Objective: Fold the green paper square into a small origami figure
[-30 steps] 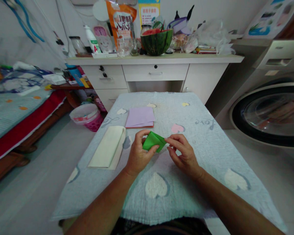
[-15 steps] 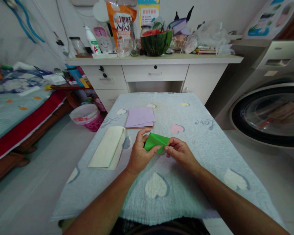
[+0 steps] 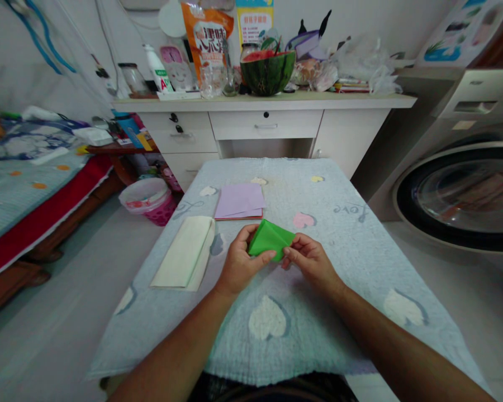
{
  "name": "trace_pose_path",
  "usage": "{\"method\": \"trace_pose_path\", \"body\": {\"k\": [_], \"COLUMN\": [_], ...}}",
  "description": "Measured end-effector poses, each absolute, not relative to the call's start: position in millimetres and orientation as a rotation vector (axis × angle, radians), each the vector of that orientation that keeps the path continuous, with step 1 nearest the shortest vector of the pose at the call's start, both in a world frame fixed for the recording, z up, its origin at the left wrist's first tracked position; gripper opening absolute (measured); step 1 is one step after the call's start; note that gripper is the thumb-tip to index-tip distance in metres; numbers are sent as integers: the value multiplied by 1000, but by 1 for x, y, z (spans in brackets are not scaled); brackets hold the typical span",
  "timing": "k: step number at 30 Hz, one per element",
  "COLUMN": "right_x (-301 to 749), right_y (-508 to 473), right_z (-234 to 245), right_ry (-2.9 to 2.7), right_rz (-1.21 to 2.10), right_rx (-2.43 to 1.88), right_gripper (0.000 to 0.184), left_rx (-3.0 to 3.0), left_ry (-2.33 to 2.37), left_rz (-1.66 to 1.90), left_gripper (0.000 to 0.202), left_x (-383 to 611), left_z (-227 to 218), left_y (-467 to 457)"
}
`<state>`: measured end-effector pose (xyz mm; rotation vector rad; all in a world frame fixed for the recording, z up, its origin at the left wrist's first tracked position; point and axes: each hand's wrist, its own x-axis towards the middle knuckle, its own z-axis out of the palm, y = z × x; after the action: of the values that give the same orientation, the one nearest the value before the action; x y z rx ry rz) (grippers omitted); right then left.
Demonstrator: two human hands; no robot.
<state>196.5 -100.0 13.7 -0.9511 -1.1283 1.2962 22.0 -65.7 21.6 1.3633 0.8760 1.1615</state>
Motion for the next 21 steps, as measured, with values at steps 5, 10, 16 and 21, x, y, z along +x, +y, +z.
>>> {"method": "trace_pose_path", "body": {"k": [5,10,16,21], "right_x": [196,197,197,197], "right_y": [-97,-96,-102,-108], "right_z": [13,10,10,18], "right_ry": [-1041,-1125,-1323,-1581], "right_rz": [1268,1219,848,513], "right_rx": [-906,-954,-1029,-1020], "right_gripper": [25,22,46,54], "left_rx": [1082,1058,1130,1240], "left_ry": [742,793,852,910], "left_rz": [1095,1103,1165,1162], "left_gripper": [52,35,30,29], "left_x": [29,31,28,28], "left_z": [20,17,16,17], "left_y": [-66,-65,-63,-63]}}
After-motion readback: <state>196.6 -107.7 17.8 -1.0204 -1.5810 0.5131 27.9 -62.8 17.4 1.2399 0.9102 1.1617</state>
